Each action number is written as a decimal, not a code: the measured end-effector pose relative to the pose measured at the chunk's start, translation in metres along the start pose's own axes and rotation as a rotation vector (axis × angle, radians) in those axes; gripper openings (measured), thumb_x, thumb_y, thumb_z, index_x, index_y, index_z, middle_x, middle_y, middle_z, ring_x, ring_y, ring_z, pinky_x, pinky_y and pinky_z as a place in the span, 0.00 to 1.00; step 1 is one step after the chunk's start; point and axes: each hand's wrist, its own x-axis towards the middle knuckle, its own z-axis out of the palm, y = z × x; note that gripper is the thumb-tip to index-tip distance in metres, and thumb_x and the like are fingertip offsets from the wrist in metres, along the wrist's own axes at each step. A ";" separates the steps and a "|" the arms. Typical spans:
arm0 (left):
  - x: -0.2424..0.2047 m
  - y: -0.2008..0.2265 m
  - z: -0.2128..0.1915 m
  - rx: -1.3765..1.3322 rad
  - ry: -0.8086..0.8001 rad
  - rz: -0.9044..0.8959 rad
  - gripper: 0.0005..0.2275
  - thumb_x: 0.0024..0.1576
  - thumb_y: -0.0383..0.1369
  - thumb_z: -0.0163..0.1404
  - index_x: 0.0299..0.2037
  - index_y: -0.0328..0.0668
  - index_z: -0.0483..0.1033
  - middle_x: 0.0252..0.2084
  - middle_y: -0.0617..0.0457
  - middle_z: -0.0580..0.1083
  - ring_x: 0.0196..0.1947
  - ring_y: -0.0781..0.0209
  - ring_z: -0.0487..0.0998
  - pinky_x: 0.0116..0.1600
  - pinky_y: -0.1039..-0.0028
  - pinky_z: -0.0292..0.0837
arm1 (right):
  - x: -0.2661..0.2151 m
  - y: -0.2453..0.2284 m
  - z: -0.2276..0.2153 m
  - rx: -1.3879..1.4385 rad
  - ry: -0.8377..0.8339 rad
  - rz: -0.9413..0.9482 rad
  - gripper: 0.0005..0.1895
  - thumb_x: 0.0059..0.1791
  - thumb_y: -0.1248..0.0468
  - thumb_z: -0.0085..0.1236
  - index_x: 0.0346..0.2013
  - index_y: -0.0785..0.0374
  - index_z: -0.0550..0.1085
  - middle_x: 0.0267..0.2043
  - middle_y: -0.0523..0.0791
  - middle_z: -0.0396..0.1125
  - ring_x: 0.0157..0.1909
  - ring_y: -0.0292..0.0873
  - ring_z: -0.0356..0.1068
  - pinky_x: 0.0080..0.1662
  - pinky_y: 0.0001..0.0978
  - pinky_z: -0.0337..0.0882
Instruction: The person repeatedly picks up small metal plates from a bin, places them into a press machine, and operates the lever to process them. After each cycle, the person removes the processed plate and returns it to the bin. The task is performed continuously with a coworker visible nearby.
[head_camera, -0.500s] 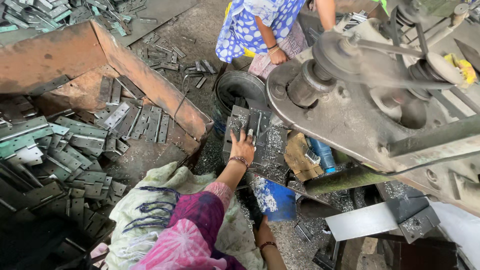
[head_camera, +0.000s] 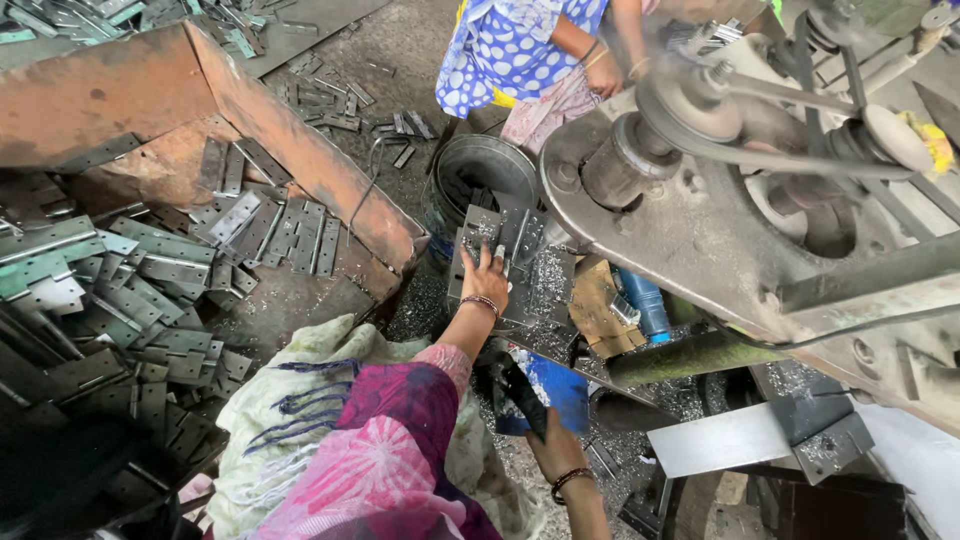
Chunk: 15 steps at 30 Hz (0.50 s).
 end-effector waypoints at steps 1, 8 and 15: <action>0.002 -0.001 -0.004 0.004 0.016 0.002 0.21 0.65 0.39 0.36 0.68 0.49 0.68 0.78 0.53 0.52 0.78 0.39 0.39 0.69 0.24 0.33 | 0.006 -0.002 0.006 0.005 -0.043 0.025 0.33 0.51 0.51 0.53 0.64 0.60 0.53 0.44 0.59 0.74 0.45 0.61 0.76 0.47 0.53 0.74; 0.013 -0.013 -0.012 0.027 0.102 0.017 0.21 0.65 0.38 0.37 0.67 0.44 0.69 0.74 0.52 0.58 0.76 0.41 0.44 0.69 0.27 0.38 | 0.034 -0.012 0.095 0.118 -0.064 0.135 0.47 0.52 0.57 0.55 0.74 0.61 0.35 0.50 0.61 0.72 0.53 0.61 0.74 0.55 0.51 0.73; 0.018 -0.014 -0.013 0.050 0.027 0.069 0.19 0.63 0.36 0.39 0.63 0.44 0.72 0.71 0.51 0.62 0.76 0.44 0.46 0.70 0.29 0.40 | 0.018 -0.007 0.064 0.114 -0.083 0.078 0.37 0.52 0.54 0.54 0.68 0.60 0.48 0.47 0.61 0.73 0.51 0.62 0.74 0.51 0.52 0.73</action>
